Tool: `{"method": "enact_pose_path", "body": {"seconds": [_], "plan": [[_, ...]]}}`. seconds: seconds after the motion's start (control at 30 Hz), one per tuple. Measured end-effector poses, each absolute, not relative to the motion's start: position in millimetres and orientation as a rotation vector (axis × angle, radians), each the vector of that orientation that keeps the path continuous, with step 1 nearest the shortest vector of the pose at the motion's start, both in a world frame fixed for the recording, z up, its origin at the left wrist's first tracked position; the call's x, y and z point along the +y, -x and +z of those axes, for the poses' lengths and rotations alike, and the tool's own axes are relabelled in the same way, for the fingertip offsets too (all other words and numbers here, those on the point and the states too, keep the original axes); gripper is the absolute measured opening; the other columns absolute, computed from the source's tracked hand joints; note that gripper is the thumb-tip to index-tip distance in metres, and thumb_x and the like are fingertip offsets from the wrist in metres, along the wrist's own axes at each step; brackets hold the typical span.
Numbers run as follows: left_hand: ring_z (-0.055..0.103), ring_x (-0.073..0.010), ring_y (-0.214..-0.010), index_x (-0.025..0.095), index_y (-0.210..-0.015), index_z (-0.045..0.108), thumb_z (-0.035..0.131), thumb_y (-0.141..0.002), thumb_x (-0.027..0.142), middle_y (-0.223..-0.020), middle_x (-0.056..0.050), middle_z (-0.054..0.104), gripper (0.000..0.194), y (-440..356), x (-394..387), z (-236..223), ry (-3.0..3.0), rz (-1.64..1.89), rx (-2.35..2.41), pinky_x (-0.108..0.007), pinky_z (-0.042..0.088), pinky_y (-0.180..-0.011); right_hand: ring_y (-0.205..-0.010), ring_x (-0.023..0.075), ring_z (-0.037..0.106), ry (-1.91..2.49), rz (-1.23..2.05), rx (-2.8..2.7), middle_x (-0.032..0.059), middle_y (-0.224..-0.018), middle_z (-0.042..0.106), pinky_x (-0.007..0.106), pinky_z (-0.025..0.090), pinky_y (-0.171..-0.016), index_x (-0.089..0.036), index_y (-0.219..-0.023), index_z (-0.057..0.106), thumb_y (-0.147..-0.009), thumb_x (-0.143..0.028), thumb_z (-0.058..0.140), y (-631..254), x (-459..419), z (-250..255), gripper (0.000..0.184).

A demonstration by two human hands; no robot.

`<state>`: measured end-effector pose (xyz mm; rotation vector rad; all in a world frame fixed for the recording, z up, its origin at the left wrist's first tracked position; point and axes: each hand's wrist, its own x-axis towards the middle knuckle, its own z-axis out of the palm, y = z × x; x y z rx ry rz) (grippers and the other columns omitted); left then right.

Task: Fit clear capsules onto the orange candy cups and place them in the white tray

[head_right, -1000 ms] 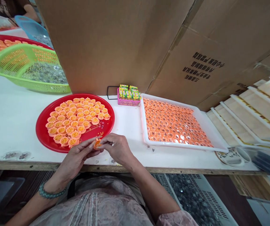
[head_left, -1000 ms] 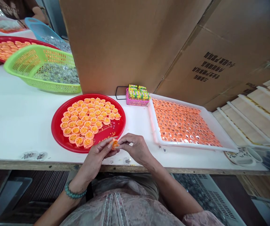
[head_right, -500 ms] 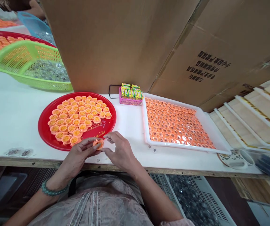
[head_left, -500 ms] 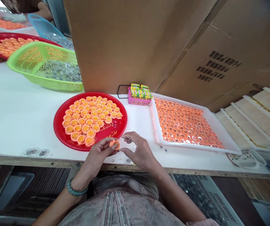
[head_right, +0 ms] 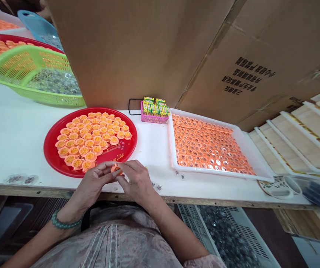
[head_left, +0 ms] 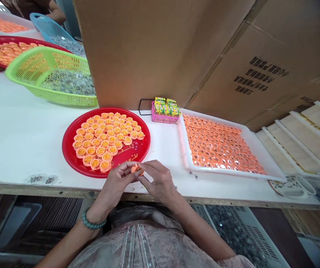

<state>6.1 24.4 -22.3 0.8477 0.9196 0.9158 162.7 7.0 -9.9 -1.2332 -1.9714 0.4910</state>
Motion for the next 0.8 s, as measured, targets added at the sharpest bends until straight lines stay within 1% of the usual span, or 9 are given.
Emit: {"method": "enact_pose_path", "body": {"seconds": [0.2, 0.3, 0.37, 0.47, 0.53, 0.6, 0.63, 0.7, 0.8], "plan": [[0.061, -0.0149, -0.075, 0.016, -0.091, 0.066, 0.074, -0.070, 0.028, -0.081, -0.003, 0.068, 0.025, -6.2, 23.1, -27.6, -0.862, 0.968, 0.901, -0.024, 0.046, -0.071, -0.093, 0.0199, 0.058, 1.223, 0.462, -1.953, 0.0094, -0.102, 0.065, 0.035, 0.049, -0.082, -0.023, -0.119, 0.058, -0.086, -0.023, 0.057, -156.9, 2.3, -15.2, 0.034], [0.062, -0.0159, -0.079, 0.016, -0.093, 0.064, 0.073, -0.071, 0.028, -0.085, -0.004, 0.069, 0.027, -6.5, 23.1, -26.4, -0.837, 0.993, 0.897, -0.024, 0.047, -0.073, -0.095, 0.0194, 0.057, 1.213, 0.576, -1.854, 0.0083, -0.102, 0.065, 0.035, 0.048, -0.084, -0.025, -0.119, 0.060, -0.084, -0.024, 0.061, -159.0, 2.8, -14.9, 0.035], [0.063, -0.0181, -0.083, 0.017, -0.102, 0.059, 0.073, -0.071, 0.030, -0.089, -0.005, 0.070, 0.036, -7.4, 24.5, -22.3, -0.797, 0.990, 0.890, -0.028, 0.049, -0.076, -0.095, 0.0180, 0.057, 1.220, 0.738, -1.765, 0.0065, -0.102, 0.064, 0.033, 0.048, -0.083, -0.027, -0.116, 0.061, -0.083, -0.024, 0.063, -163.8, 5.6, -11.3, 0.034], [0.064, -0.0212, -0.089, 0.018, -0.116, 0.049, 0.074, -0.070, 0.033, -0.095, -0.007, 0.070, 0.054, -8.8, 28.0, -14.3, -0.800, 0.951, 0.882, -0.036, 0.050, -0.083, -0.089, 0.0143, 0.057, 1.256, 0.964, -1.629, 0.0052, -0.105, 0.061, 0.028, 0.048, -0.077, -0.027, -0.115, 0.062, -0.086, -0.026, 0.058, -170.2, 11.7, -3.9, 0.030], [0.064, -0.0231, -0.092, 0.018, -0.119, 0.045, 0.076, -0.067, 0.035, -0.097, -0.008, 0.070, 0.063, -9.3, 29.1, -11.1, -0.832, 0.906, 0.919, -0.038, 0.050, -0.086, -0.082, 0.0126, 0.058, 1.310, 0.987, -1.568, 0.0049, -0.103, 0.062, 0.025, 0.048, -0.072, -0.026, -0.113, 0.063, -0.085, -0.029, 0.057, -170.6, 15.1, -0.5, 0.028], [0.064, -0.0249, -0.093, 0.019, -0.122, 0.043, 0.080, -0.062, 0.037, -0.097, -0.009, 0.070, 0.072, -9.5, 28.9, -12.1, -0.870, 0.855, 0.993, -0.037, 0.050, -0.086, -0.077, 0.0124, 0.058, 1.361, 0.963, -1.585, 0.0031, -0.093, 0.064, 0.024, 0.047, -0.070, -0.025, -0.104, 0.067, -0.082, -0.030, 0.061, -169.1, 17.9, 0.7, 0.023], [0.065, -0.0257, -0.094, 0.020, -0.123, 0.042, 0.082, -0.058, 0.037, -0.095, -0.009, 0.071, 0.078, -9.7, 28.6, -14.4, -0.893, 0.834, 1.024, -0.036, 0.051, -0.084, -0.075, 0.0124, 0.058, 1.380, 0.959, -1.619, 0.0018, -0.087, 0.065, 0.023, 0.047, -0.069, -0.025, -0.098, 0.069, -0.080, -0.030, 0.063, -168.4, 19.2, 0.5, 0.019], [0.065, -0.0268, -0.094, 0.023, -0.126, 0.041, 0.082, -0.056, 0.040, -0.094, -0.008, 0.071, 0.083, -10.8, 28.8, -21.6, -0.936, 0.804, 1.074, -0.035, 0.053, -0.082, -0.068, 0.0119, 0.058, 1.416, 0.955, -1.672, 0.0005, -0.077, 0.064, 0.022, 0.046, -0.064, -0.023, -0.088, 0.071, -0.076, -0.026, 0.068, -168.7, 21.2, -1.3, 0.013], [0.065, -0.0297, -0.094, 0.029, -0.131, 0.037, 0.080, -0.055, 0.049, -0.094, -0.006, 0.072, 0.090, -15.4, 31.3, -33.7, -0.958, 0.760, 1.058, -0.038, 0.055, -0.079, -0.062, 0.0113, 0.056, 1.463, 0.936, -1.661, 0.0001, -0.072, 0.062, 0.020, 0.043, -0.057, -0.019, -0.082, 0.072, -0.068, -0.021, 0.073, -172.1, 21.4, -7.7, 0.014]]}}
